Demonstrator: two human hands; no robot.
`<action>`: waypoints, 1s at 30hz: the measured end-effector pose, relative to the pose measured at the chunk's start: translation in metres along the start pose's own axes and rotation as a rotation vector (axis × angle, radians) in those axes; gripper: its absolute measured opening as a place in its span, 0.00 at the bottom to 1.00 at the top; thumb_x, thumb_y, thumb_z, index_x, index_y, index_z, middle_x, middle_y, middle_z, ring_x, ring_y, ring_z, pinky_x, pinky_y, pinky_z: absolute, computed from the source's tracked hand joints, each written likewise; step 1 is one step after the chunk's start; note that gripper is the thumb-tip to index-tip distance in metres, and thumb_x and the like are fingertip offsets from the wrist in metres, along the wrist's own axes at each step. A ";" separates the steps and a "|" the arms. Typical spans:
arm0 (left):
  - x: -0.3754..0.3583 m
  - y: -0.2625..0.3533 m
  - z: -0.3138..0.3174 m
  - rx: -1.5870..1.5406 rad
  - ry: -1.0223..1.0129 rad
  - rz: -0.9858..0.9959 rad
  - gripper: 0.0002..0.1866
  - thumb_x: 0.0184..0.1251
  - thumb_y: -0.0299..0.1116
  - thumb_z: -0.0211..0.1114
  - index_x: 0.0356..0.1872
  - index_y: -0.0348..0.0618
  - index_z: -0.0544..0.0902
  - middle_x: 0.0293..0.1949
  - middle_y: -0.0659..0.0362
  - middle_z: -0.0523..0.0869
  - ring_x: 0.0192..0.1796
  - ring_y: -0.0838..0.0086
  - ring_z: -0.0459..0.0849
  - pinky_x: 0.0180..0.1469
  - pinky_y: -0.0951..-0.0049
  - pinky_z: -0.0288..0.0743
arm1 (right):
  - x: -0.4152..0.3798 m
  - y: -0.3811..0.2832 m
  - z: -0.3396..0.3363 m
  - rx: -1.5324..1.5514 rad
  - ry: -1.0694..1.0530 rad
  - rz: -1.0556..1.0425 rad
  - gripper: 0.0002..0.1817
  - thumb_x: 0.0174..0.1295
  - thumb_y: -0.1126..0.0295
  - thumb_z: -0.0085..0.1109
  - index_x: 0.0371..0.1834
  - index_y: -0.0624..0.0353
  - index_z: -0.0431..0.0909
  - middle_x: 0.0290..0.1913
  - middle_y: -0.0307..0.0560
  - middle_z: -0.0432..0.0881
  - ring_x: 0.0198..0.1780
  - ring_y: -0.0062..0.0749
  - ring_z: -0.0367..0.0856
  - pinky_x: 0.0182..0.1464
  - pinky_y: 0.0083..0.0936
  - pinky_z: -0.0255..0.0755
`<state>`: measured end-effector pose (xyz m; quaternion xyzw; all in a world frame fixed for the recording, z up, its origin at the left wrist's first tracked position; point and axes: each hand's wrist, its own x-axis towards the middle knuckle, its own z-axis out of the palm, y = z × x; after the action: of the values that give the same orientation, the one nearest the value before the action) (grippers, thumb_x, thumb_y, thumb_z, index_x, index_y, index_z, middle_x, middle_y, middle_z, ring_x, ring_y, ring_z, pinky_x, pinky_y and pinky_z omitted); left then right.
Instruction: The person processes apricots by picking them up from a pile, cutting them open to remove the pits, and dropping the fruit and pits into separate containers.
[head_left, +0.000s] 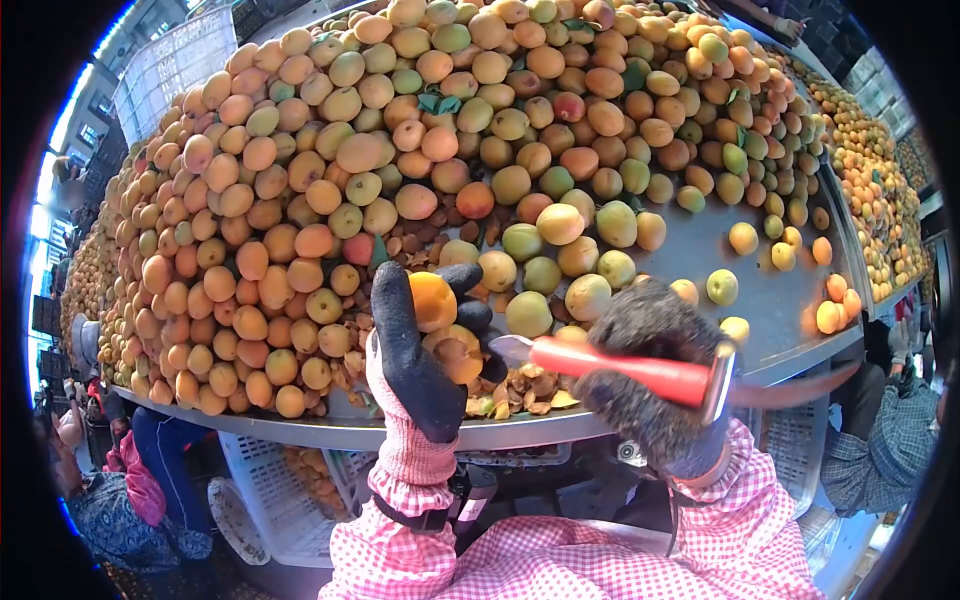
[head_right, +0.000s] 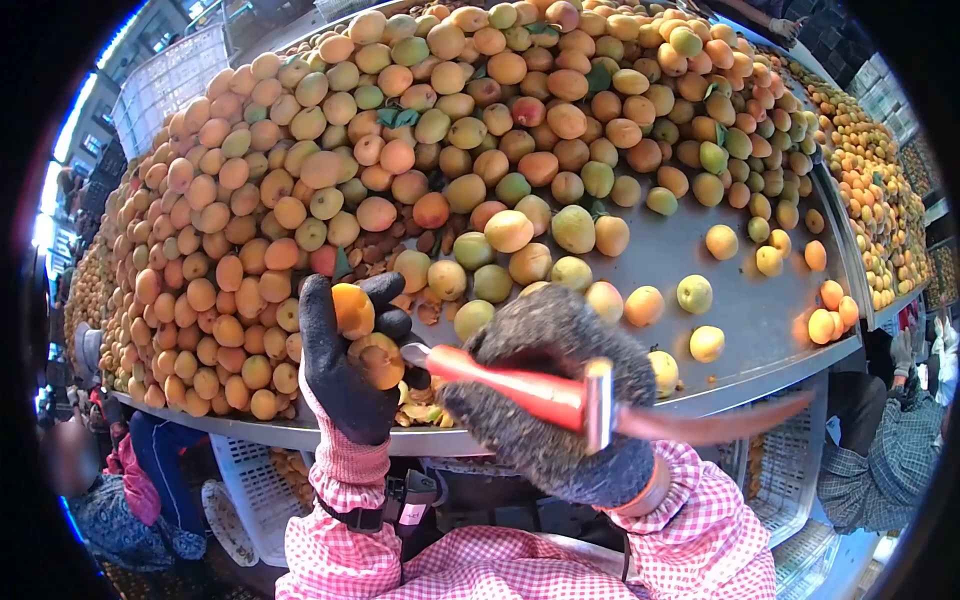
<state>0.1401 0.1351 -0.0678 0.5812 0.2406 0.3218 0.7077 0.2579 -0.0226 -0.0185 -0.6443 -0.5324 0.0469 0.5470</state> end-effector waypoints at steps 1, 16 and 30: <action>0.001 -0.002 0.003 -0.085 0.015 -0.011 0.27 0.73 0.29 0.51 0.70 0.47 0.55 0.49 0.43 0.79 0.32 0.69 0.83 0.26 0.70 0.81 | -0.005 -0.004 0.007 0.141 0.027 0.166 0.19 0.55 0.75 0.67 0.52 0.59 0.79 0.36 0.44 0.81 0.37 0.28 0.80 0.39 0.25 0.74; 0.007 -0.020 0.008 -0.012 -0.006 0.192 0.35 0.71 0.35 0.57 0.72 0.44 0.49 0.57 0.41 0.74 0.48 0.65 0.82 0.46 0.66 0.82 | -0.013 -0.009 0.013 0.455 0.095 0.551 0.18 0.50 0.73 0.69 0.45 0.61 0.79 0.41 0.45 0.84 0.42 0.32 0.84 0.45 0.24 0.78; 0.007 0.020 0.008 -0.193 -0.046 -0.410 0.23 0.72 0.33 0.51 0.66 0.39 0.64 0.41 0.50 0.84 0.32 0.78 0.80 0.33 0.80 0.78 | -0.010 0.006 0.023 0.558 0.049 0.585 0.13 0.54 0.76 0.66 0.43 0.62 0.80 0.32 0.42 0.83 0.33 0.31 0.82 0.34 0.22 0.74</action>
<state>0.1476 0.1370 -0.0467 0.4569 0.3055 0.1792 0.8160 0.2428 -0.0138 -0.0373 -0.5963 -0.2801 0.3280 0.6771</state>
